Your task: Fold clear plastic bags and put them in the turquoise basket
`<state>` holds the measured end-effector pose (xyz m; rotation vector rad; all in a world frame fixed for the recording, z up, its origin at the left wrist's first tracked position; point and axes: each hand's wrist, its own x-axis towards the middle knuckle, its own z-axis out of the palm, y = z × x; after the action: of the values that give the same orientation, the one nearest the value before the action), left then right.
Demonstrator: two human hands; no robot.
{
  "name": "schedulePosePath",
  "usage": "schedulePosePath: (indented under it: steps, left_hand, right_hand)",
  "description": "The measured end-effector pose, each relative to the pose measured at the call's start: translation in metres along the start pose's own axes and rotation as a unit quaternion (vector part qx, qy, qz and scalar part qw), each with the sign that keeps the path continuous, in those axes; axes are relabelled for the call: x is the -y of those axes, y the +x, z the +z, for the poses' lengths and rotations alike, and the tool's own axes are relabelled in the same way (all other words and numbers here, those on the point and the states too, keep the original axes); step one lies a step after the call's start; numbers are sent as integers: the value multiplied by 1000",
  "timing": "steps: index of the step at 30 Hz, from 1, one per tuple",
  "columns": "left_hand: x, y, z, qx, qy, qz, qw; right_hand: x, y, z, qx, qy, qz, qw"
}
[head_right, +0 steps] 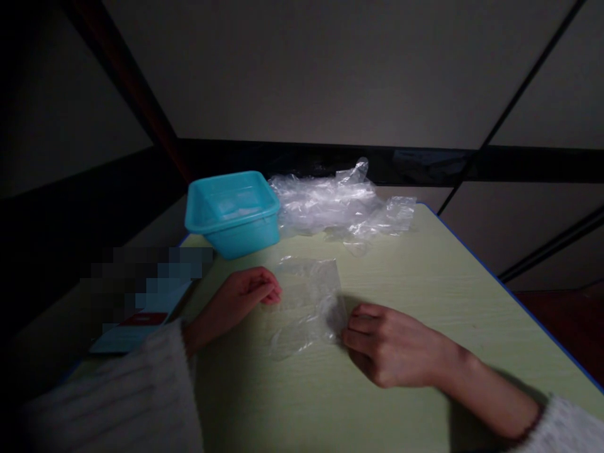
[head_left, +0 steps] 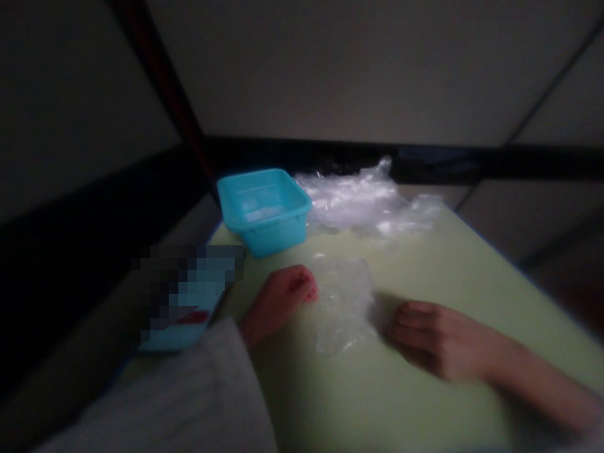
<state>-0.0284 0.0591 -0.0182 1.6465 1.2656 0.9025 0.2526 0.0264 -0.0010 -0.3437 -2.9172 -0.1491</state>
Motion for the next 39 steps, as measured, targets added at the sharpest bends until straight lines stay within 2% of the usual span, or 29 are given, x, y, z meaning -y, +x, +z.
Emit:
schedulePosePath:
  steps: [13,25,29,33,39]
  left_hand:
    - [3,0,0,6,3,8,1000]
    - [5,2,2,-1,-17,13,1000]
    - [1,1,2,-26,-33,-5,999]
    - [-4,-2,0,-53,9,-42,998]
    - [2,-2,-4,-76,64,9,995]
  right_hand:
    - [-12,-1,-1,-33,-29,-13,999]
    - [-30,3,14,-88,-64,1,994]
    - [-35,5,20,-107,-55,26,992]
    - [-38,7,22,-109,-46,37,992]
    - [-40,7,22,-114,-26,39,992]
